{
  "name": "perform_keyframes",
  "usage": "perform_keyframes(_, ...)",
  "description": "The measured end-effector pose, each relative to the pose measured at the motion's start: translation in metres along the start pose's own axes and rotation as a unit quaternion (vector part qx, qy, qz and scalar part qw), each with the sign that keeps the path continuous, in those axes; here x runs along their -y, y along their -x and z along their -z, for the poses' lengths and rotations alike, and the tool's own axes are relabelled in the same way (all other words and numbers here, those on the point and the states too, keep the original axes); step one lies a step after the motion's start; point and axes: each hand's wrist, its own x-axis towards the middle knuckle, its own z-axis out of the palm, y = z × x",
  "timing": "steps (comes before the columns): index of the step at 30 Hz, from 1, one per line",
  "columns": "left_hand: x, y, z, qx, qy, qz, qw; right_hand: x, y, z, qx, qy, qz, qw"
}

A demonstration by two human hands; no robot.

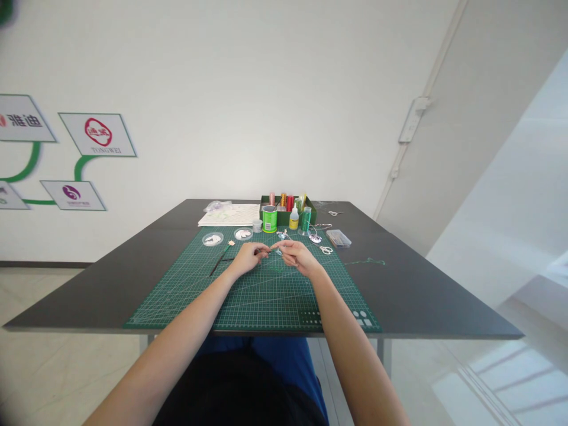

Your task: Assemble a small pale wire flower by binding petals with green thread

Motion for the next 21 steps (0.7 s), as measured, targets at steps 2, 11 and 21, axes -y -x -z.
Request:
perform_keyframes(2,0.0009,0.0002,-0.0003,0.01,-0.002,-0.006,1.0,-0.0005,-0.0001,0.0005,-0.004,0.006,-0.002,1.0)
perform_keyframes(11,0.003,-0.0007,-0.0006,0.031,-0.006,-0.023,0.999,-0.0018,0.0,0.0019,-0.005,-0.008,0.0,1.0)
perform_keyframes(21,-0.0011,0.0011,0.0008,0.045,-0.021,-0.042,0.998,-0.0014,-0.0002,0.0022,-0.019,0.006,-0.008,1.0)
